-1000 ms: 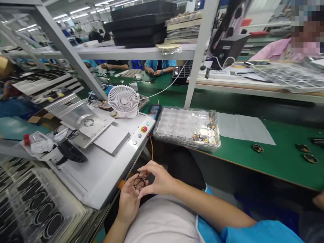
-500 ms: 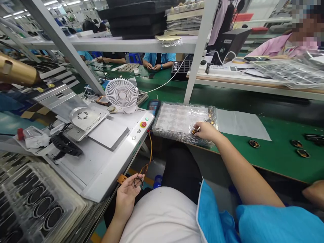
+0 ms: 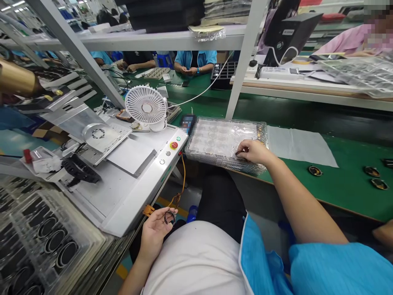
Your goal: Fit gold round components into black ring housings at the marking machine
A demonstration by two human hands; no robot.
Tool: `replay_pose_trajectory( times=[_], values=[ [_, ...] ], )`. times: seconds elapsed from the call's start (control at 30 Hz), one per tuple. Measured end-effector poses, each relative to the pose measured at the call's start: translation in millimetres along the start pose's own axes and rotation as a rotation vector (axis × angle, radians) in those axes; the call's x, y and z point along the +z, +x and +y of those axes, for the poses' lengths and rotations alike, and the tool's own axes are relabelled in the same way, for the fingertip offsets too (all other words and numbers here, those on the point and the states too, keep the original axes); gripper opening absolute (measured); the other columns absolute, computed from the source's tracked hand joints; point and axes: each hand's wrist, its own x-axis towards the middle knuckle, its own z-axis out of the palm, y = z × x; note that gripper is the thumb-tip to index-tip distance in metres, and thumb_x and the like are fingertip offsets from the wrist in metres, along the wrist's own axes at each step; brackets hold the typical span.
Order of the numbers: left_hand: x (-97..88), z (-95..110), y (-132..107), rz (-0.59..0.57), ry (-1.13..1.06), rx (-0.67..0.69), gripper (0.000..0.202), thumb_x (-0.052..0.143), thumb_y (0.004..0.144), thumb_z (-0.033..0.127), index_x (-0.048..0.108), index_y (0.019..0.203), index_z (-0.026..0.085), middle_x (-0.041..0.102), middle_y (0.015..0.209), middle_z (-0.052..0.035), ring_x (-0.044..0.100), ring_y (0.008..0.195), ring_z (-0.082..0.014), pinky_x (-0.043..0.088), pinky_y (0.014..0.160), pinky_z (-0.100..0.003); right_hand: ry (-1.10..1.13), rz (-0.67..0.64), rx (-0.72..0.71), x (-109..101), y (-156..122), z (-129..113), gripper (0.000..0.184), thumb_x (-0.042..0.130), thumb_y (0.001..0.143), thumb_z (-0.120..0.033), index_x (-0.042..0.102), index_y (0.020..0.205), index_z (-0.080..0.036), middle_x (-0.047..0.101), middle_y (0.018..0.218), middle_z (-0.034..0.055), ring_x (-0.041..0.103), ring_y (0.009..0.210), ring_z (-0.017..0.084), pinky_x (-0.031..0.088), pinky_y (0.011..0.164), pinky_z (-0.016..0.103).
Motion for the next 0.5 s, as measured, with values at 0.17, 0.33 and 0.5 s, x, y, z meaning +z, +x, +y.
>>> replay_pose_trajectory(
  times=[0.17, 0.33, 0.5],
  values=[
    [16.8, 16, -1, -0.110, -0.055, -0.047, 0.056, 0.096, 0.065, 0.034, 0.075, 0.115, 0.020, 0.073, 0.125, -0.0158, 0.075, 0.105, -0.0295, 0.058, 0.095, -0.043, 0.154, 0.234, -0.210, 26, -19, -50, 0.019, 0.071, 0.088, -0.033, 0.071, 0.070, -0.025, 0.070, 0.096, 0.0094, 0.068, 0.091, 0.026, 0.058, 0.087, 0.042],
    [40.1, 49, 2, -0.308, -0.107, -0.011, 0.081, 0.100, 0.054, 0.049, 0.070, 0.126, 0.027, 0.046, 0.161, -0.0188, 0.077, 0.097, -0.0289, 0.060, 0.090, -0.043, 0.515, 0.208, -0.687, 77, -48, -143, 0.015, 0.068, 0.090, -0.017, 0.079, 0.085, -0.027, 0.072, 0.095, 0.0081, 0.071, 0.081, 0.020, 0.060, 0.068, 0.033],
    [37.6, 65, -3, -0.295, -0.079, 0.004, 0.102, 0.099, 0.048, 0.056, 0.064, 0.137, 0.021, 0.056, 0.150, -0.0218, 0.077, 0.098, -0.0338, 0.062, 0.083, -0.040, 0.660, 0.165, -0.896, 112, -62, -191, 0.030, 0.063, 0.091, -0.005, 0.078, 0.104, -0.027, 0.069, 0.102, 0.0094, 0.071, 0.088, 0.020, 0.061, 0.069, 0.031]
  ],
)
